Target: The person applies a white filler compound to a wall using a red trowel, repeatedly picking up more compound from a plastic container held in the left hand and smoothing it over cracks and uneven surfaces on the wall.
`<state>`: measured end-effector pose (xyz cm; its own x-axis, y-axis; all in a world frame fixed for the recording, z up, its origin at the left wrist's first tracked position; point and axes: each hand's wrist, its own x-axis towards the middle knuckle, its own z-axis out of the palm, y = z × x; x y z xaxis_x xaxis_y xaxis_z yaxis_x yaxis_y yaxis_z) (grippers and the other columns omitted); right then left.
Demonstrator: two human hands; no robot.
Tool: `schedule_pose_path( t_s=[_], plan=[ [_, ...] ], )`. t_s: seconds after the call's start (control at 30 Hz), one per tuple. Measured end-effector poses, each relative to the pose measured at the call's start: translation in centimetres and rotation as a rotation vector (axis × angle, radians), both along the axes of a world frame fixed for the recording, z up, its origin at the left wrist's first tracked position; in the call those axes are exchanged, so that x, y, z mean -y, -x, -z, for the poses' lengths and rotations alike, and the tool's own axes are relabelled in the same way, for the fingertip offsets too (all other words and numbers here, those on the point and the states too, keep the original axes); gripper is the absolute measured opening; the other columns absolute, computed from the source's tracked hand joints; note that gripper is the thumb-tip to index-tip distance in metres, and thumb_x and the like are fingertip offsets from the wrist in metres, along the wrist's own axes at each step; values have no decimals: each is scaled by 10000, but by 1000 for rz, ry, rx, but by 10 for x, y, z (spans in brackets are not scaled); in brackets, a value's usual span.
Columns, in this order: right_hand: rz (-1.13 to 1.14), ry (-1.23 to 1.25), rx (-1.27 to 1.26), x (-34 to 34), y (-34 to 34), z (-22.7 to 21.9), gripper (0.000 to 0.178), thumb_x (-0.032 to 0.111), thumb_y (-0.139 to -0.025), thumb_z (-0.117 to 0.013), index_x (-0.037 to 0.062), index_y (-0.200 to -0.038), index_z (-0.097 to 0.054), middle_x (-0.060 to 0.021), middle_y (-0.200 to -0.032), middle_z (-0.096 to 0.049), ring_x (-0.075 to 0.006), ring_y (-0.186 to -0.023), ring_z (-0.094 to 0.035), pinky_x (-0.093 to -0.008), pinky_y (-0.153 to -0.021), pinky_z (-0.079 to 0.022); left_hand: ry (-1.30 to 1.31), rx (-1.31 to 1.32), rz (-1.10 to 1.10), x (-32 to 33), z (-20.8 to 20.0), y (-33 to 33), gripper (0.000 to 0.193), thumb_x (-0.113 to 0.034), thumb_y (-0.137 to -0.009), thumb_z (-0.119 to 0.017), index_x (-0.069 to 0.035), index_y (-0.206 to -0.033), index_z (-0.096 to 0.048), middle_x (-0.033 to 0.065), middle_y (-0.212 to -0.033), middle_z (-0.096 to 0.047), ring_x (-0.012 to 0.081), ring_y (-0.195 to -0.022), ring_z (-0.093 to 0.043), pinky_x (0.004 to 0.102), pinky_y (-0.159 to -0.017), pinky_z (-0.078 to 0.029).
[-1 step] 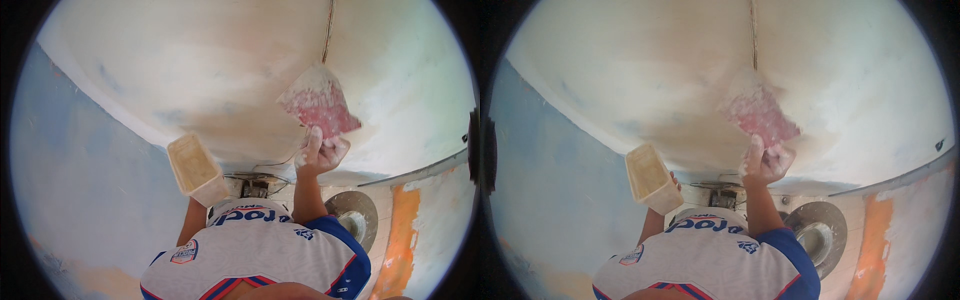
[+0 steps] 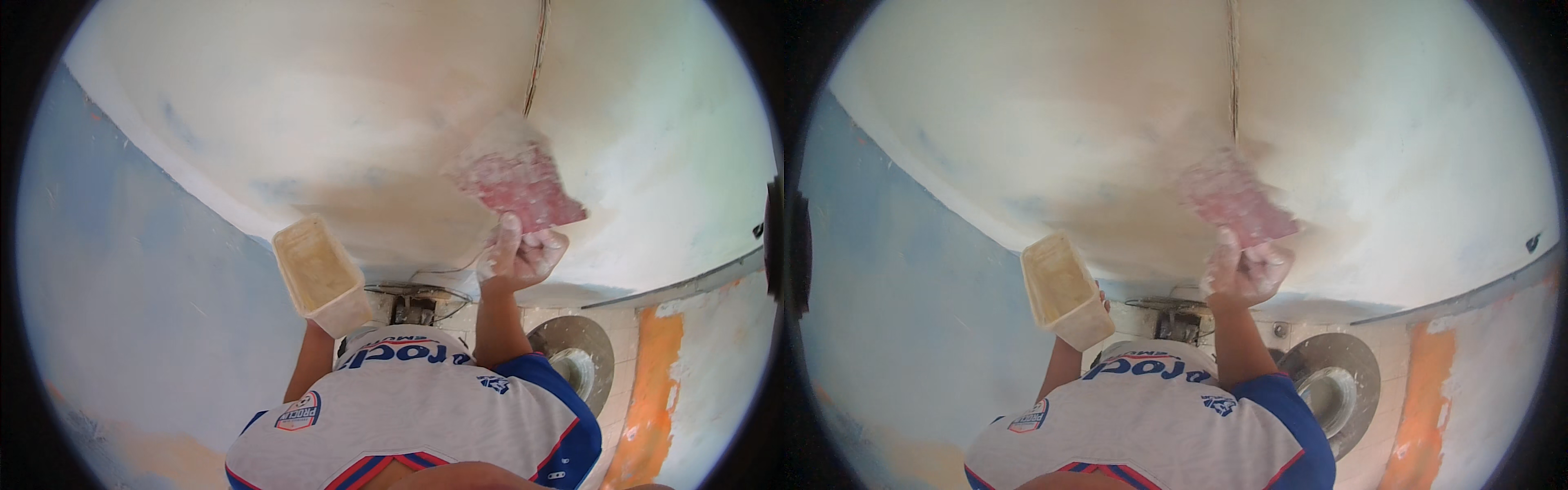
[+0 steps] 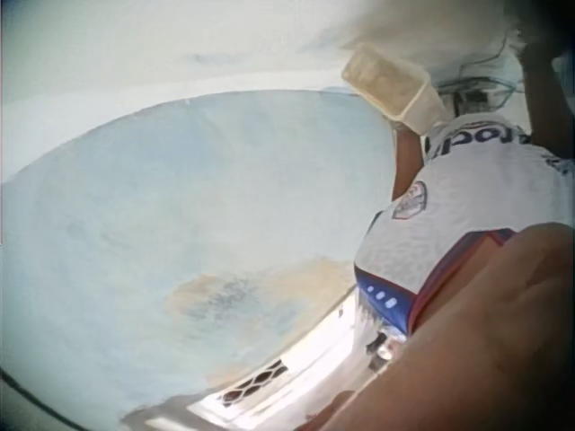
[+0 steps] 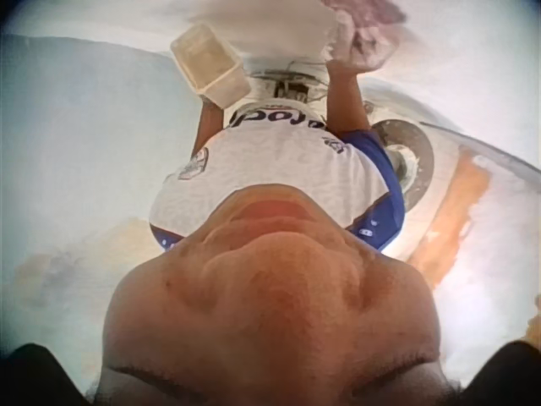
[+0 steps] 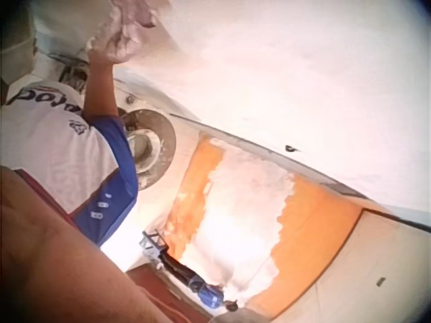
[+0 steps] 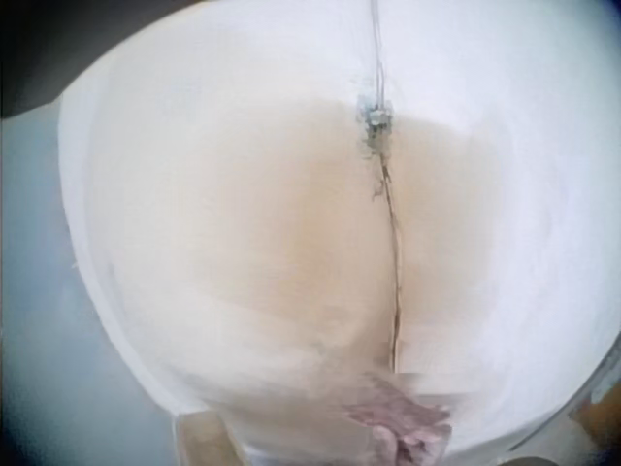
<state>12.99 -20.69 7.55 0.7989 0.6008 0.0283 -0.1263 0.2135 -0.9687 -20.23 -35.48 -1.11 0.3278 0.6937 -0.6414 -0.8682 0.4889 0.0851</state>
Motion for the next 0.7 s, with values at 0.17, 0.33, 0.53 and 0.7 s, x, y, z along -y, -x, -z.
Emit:
schedule_pose_path(
  t_s=[0.17,0.33,0.53,0.7],
  plan=[
    [-136,197,355,-19,0,28,313,-59,-914,-710,50,-1060,-455,-76,-789,-609,-90,-555,-556,-233,-505,-474,118,-178,-74,-21,-13,6,682,-587,-983,-533,-127,-1483,-476,147,-1408,-586,366,-1221,-614,538,-990,-532],
    [136,124,158,-19,-23,24,292,-29,-948,-685,37,-1067,-426,-100,-766,-607,-94,-502,-527,-220,-450,-423,-120,-230,-1,-59,-19,-14,729,-593,-1002,-500,-121,-1548,-396,143,-1487,-527,366,-1298,-570,543,-1025,-529],
    [151,-93,377,-31,-52,18,279,-43,-957,-654,15,-1125,-439,-198,-862,-664,-234,-628,-653,-319,-540,-540,-389,-178,169,-192,4,-64,733,-624,-1031,-360,-159,-1598,-335,99,-1582,-445,358,-1395,-491,555,-1132,-438],
    [24,-83,663,-33,-126,-17,245,-101,-938,-634,-11,-1107,-481,-263,-943,-688,-330,-745,-722,-363,-596,-614,-400,79,236,-300,49,-135,738,-652,-1037,-312,-159,-1582,-373,101,-1574,-454,330,-1402,-483,512,-1139,-432]
  ],
)
